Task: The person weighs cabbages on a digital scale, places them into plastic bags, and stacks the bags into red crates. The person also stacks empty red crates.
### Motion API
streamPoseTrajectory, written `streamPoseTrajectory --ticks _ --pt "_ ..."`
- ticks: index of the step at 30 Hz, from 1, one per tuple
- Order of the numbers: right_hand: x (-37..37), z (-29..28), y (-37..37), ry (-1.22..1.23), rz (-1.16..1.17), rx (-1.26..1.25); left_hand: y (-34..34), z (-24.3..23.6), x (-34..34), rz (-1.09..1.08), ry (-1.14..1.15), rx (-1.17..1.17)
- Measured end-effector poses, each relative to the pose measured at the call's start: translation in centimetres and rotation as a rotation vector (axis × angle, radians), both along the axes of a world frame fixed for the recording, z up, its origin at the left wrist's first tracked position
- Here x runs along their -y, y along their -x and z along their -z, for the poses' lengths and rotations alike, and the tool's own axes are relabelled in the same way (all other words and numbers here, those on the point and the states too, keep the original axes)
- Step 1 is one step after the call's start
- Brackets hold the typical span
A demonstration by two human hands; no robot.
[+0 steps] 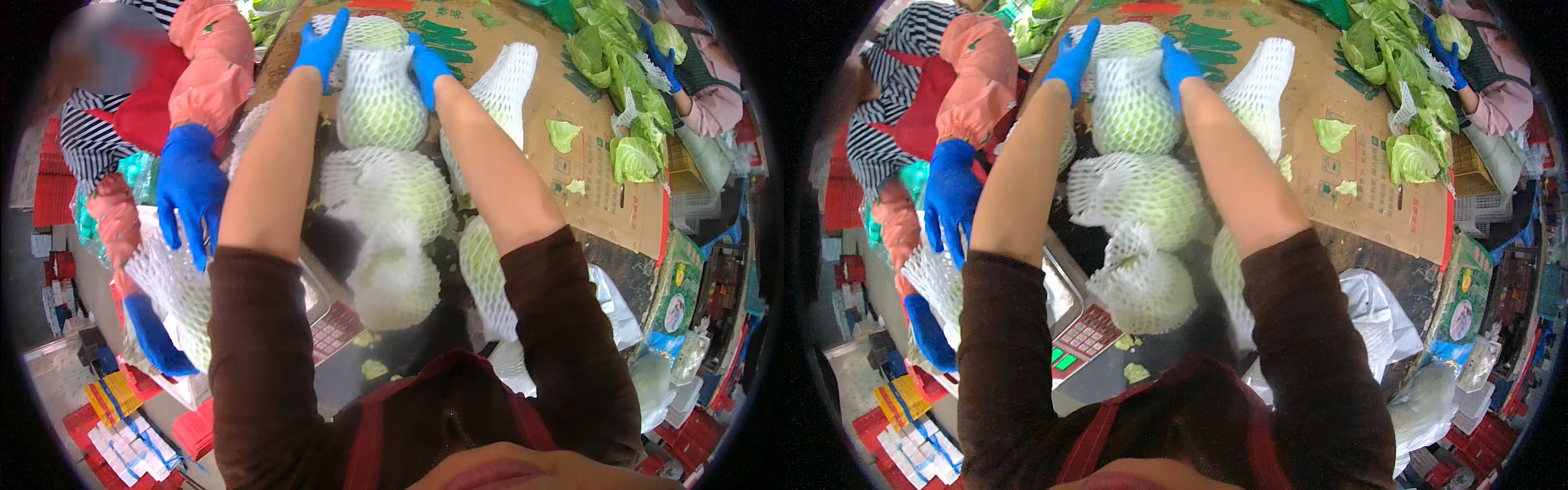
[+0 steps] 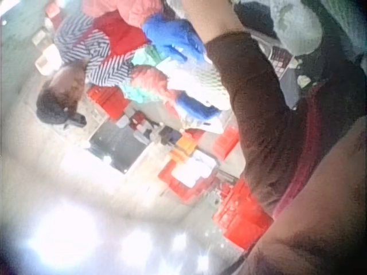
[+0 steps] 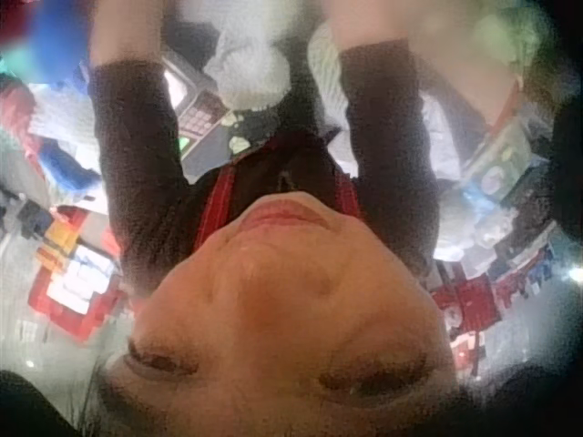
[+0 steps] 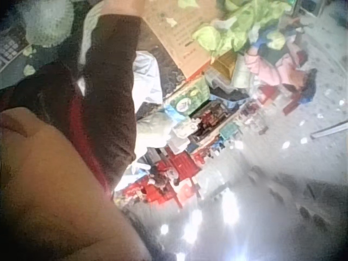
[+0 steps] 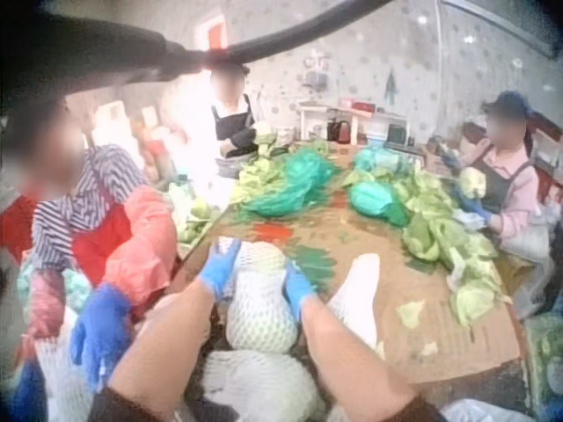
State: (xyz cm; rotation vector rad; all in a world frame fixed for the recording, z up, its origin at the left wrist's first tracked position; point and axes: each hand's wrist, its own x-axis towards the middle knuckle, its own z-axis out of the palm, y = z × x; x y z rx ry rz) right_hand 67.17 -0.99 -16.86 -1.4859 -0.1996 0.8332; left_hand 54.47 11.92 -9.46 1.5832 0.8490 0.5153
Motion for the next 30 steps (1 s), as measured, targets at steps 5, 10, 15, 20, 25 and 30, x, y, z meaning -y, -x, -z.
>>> streamPoseTrajectory --ticks 5,10,15,20,25,30 --pt "-0.9 -0.6 2.4 0.097 0.083 0.147 -2.7 3.7 -3.2 0.167 -0.240 -0.058" --pt "2.7 -5.5 5.0 -0.557 -0.087 0.119 -0.7 -2.1 0.4 0.085 -0.083 0.416" --pt "8.7 -14.3 9.9 -0.638 -0.105 0.313 5.5 -13.8 7.9 0.264 -0.384 0.565" --pt "16.5 -22.2 20.0 -0.588 -0.204 0.427 19.2 -18.7 15.6 0.208 -0.513 0.528" --pt "22.5 -20.4 33.8 -0.513 -0.378 0.162 36.0 -17.6 21.7 0.089 -0.334 0.319" --pt "23.6 -16.6 44.2 -0.524 -0.609 -0.020 48.3 -14.5 24.8 -0.138 -0.035 0.257"
